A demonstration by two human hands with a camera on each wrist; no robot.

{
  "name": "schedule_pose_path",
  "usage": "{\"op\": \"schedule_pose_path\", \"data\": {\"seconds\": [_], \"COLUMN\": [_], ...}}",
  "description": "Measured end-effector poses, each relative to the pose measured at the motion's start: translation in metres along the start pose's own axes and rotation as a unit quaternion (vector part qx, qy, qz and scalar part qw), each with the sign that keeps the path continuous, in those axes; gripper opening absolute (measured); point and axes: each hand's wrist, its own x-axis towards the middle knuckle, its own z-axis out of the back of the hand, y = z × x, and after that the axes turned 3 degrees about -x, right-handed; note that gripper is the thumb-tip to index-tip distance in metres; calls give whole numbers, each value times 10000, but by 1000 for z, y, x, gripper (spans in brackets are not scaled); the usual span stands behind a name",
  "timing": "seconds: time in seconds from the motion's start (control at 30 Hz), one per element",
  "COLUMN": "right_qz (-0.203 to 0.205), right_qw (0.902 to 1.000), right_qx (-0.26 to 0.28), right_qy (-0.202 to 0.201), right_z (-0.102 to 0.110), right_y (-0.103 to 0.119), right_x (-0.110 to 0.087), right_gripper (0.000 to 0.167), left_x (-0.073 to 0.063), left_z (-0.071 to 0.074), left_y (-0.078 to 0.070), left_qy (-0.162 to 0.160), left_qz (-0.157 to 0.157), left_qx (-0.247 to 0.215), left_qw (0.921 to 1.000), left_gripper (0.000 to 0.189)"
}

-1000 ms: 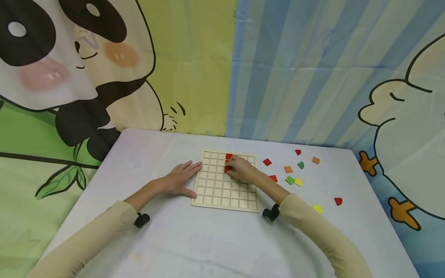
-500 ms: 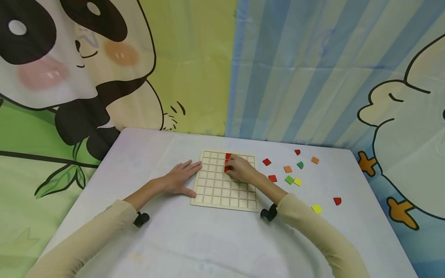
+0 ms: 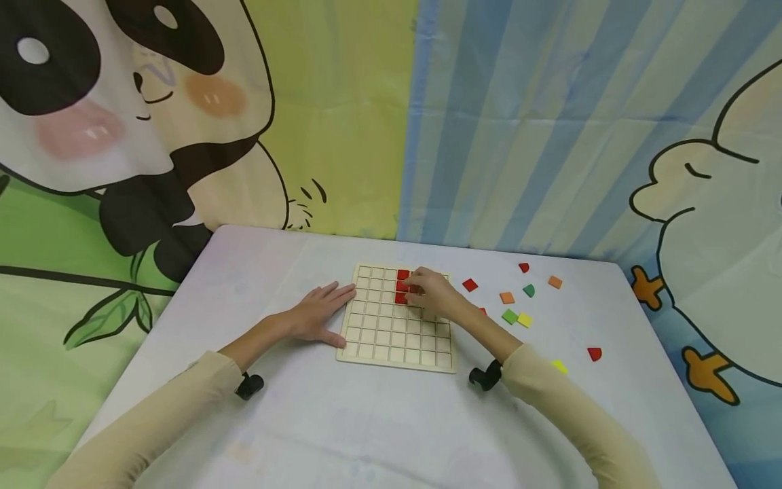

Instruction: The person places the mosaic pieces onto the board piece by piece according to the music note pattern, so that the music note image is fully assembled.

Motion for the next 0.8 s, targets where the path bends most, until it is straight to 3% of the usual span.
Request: {"op": "schedule_pose_path", "data": {"seconds": [0.13,0.3,0.57,0.8], "right_qz": [-68,-456,-862,-1207], "right_qw": [9996,9981,9950,9918], "right_qx": [5,-139,-197,-217], "right_qy": [-258,-391,-475,-364], "right_z": [20,35,44,46], "right_y": [-20,-52,-90,-104], "right_x": [-13,-34,-59,-70], "right_gripper": [34,35,36,37], "left_x": [-1,-1,-1,-1], "left_z": [0,-1,-1,-1], "left_y": [0,0,0,-1], "left_qy": [-34,-23,-25,-23], "left_qz": [43,49,51,33], "left_qx": [34,-4,3,-22], "left_qw": [10000,10000,10000,10000], "left_gripper": [114,114,114,114]}}
